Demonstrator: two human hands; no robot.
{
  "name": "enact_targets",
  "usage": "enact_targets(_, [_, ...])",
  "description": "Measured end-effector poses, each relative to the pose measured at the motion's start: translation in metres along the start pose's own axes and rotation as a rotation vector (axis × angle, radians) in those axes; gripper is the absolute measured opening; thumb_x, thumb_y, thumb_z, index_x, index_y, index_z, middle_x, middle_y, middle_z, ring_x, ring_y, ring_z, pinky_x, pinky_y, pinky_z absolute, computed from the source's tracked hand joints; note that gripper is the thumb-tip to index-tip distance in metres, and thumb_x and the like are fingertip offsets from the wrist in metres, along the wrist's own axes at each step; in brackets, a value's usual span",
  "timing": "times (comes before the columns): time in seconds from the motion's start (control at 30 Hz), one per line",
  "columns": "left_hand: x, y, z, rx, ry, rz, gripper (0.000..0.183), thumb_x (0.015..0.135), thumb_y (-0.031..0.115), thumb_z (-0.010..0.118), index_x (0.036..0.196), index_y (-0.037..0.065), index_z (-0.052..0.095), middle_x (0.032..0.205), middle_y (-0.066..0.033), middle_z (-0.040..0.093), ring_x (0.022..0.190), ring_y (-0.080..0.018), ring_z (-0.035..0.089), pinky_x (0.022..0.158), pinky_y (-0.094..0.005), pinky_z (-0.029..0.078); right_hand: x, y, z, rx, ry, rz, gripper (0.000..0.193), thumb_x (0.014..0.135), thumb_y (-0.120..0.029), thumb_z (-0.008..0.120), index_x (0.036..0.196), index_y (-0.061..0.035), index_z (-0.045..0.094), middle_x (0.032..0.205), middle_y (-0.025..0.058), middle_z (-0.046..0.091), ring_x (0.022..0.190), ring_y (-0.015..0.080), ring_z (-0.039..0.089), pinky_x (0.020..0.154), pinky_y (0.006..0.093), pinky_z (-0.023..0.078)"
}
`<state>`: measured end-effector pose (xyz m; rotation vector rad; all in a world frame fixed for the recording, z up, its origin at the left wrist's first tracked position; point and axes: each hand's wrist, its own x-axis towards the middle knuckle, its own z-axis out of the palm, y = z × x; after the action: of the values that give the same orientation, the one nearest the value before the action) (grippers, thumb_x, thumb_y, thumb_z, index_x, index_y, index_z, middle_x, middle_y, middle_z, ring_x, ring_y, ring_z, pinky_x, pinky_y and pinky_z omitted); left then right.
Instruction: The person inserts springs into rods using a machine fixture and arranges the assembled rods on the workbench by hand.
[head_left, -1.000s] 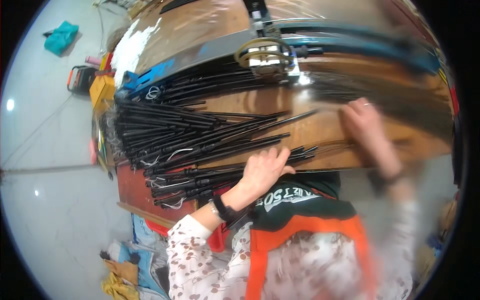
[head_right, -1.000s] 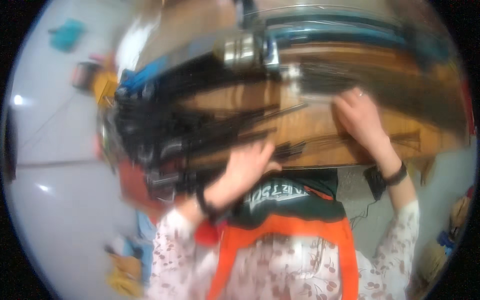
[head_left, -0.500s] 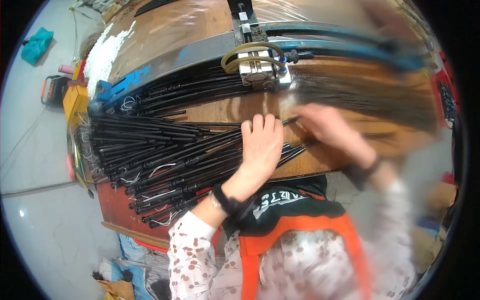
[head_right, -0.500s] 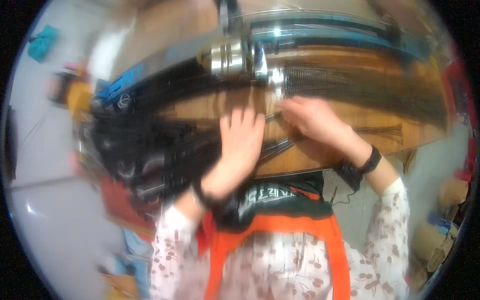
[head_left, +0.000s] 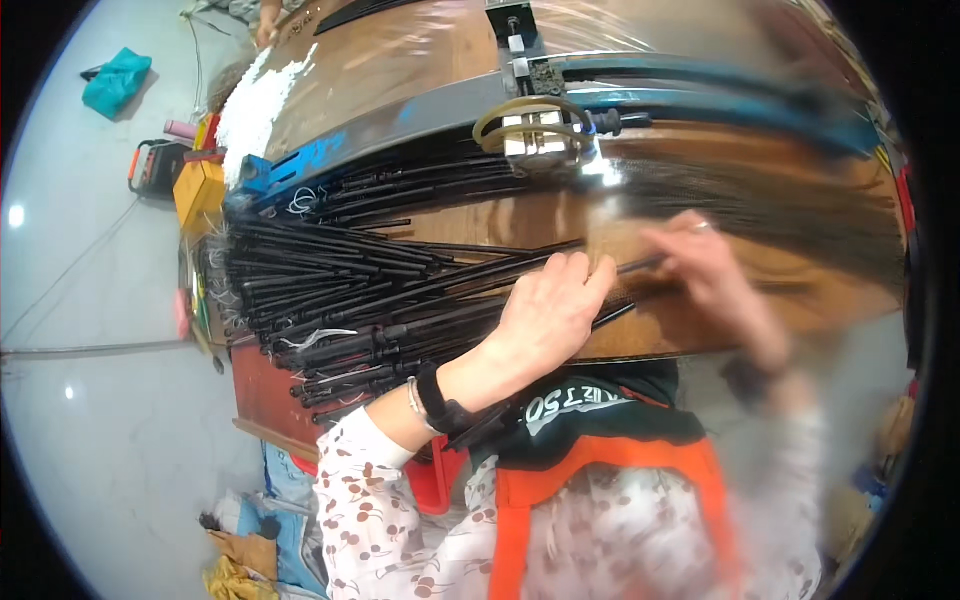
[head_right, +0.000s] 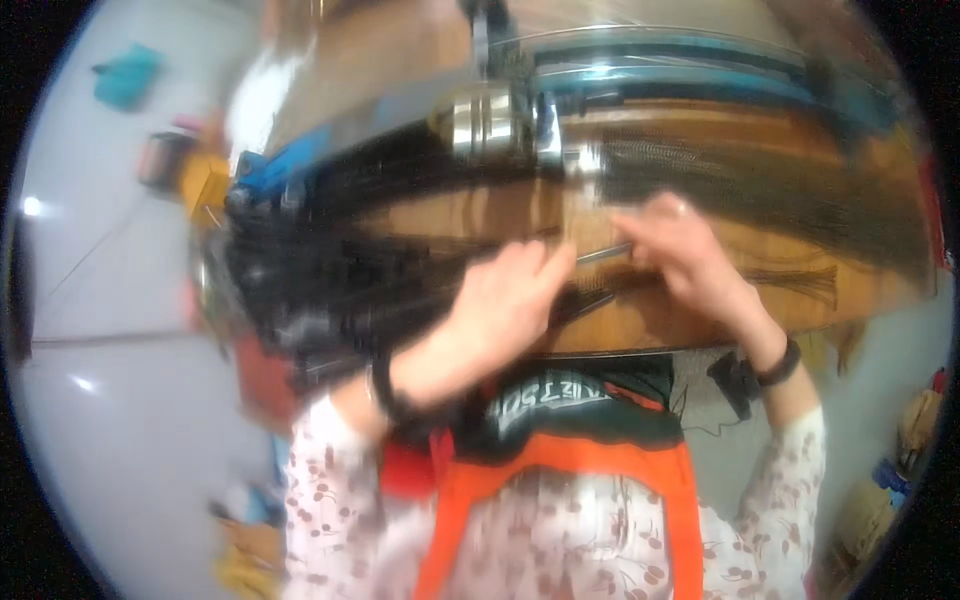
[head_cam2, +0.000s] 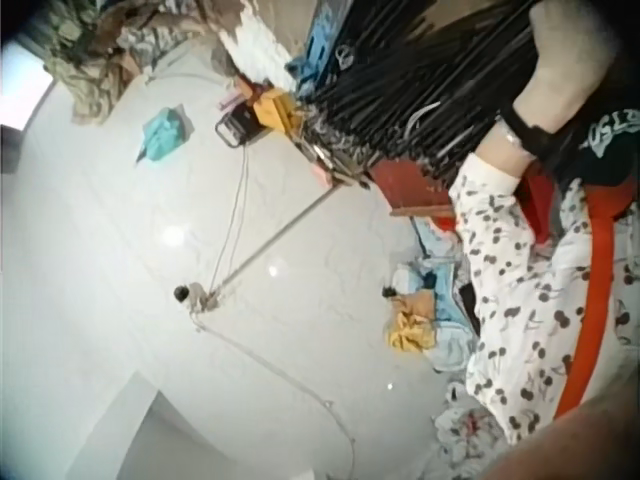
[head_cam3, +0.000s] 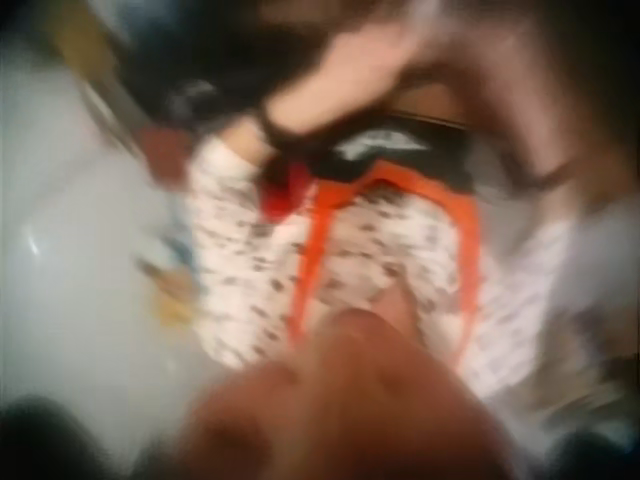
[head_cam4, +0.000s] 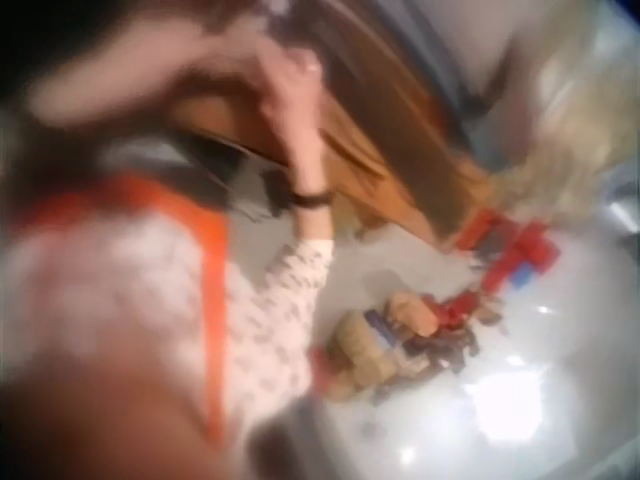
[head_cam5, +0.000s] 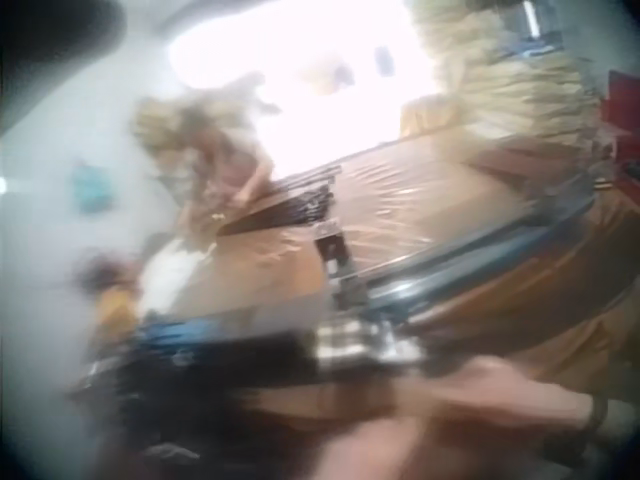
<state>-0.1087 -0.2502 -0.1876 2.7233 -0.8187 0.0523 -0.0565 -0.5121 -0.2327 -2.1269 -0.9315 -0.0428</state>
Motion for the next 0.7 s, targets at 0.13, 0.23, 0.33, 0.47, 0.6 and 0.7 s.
enact_targets(0.13, [0.034,0.007,-0.015,0.091,-0.047,0.124,0.042,0.079,0.005,0.058,0.120,0.007,0.057,0.088,-0.0097,0.057,0.079,-0.0284,0.063,0.060,-0.0416,0.054,-0.001,0.002,-0.004,-0.193,0.096,-0.280,0.058,0.077,0.001,0.066,0.133,-0.0019,0.057,0.121,0.0124,0.066,0.109,0.0327,0.062,0.095,0.0437,0.049])
enact_targets(0.23, [0.075,0.010,-0.042,0.217,-0.014,0.287,0.052,0.079,0.002,0.059,0.129,0.013,0.057,0.084,-0.0096,0.056,0.071,-0.0290,0.062,0.057,-0.0415,0.052,-0.012,0.014,-0.033,-0.433,0.307,-0.301,0.058,0.078,-0.011,0.076,0.132,-0.0024,0.056,0.131,0.0108,0.060,0.128,0.0342,0.053,0.100,0.0442,0.046])
enact_targets(0.33, [0.110,0.003,-0.089,0.372,0.108,0.341,0.064,0.076,-0.006,0.058,0.137,0.011,0.053,0.082,-0.0106,0.053,0.070,-0.0292,0.058,0.060,-0.0408,0.049,-0.036,0.061,-0.088,-0.426,0.457,0.442,0.057,0.083,-0.025,0.076,0.135,-0.0097,0.056,0.112,0.0147,0.069,0.088,0.0276,0.070,0.075,0.0366,0.056])
enact_targets(0.47, [0.162,0.003,-0.084,0.329,0.099,0.514,0.059,0.077,-0.010,0.053,0.135,-0.003,0.048,0.086,-0.0141,0.053,0.079,-0.0307,0.054,0.071,-0.0405,0.048,-0.038,0.047,-0.117,-0.512,0.500,0.165,0.061,0.085,-0.034,0.074,0.138,-0.0142,0.054,0.106,0.0116,0.071,0.072,0.0271,0.070,0.062,0.0359,0.056])
enact_targets(0.6, [0.179,0.003,-0.089,0.271,0.063,0.616,0.047,0.078,-0.008,0.054,0.125,-0.004,0.052,0.086,-0.0150,0.054,0.081,-0.0325,0.056,0.071,-0.0408,0.048,-0.070,0.109,-0.152,-0.712,0.428,0.367,0.045,0.085,-0.030,0.073,0.128,-0.0172,0.064,0.103,0.0093,0.072,0.074,0.0248,0.071,0.062,0.0318,0.055])
enact_targets(0.7, [0.183,-0.006,-0.087,0.325,0.018,0.527,0.043,0.080,-0.006,0.056,0.122,0.001,0.057,0.082,-0.0134,0.053,0.078,-0.0316,0.057,0.066,-0.0407,0.049,-0.062,0.085,-0.164,-0.686,0.551,0.188,0.033,0.083,-0.025,0.075,0.115,-0.0176,0.069,0.082,0.0063,0.069,0.068,0.0223,0.067,0.057,0.0334,0.052])
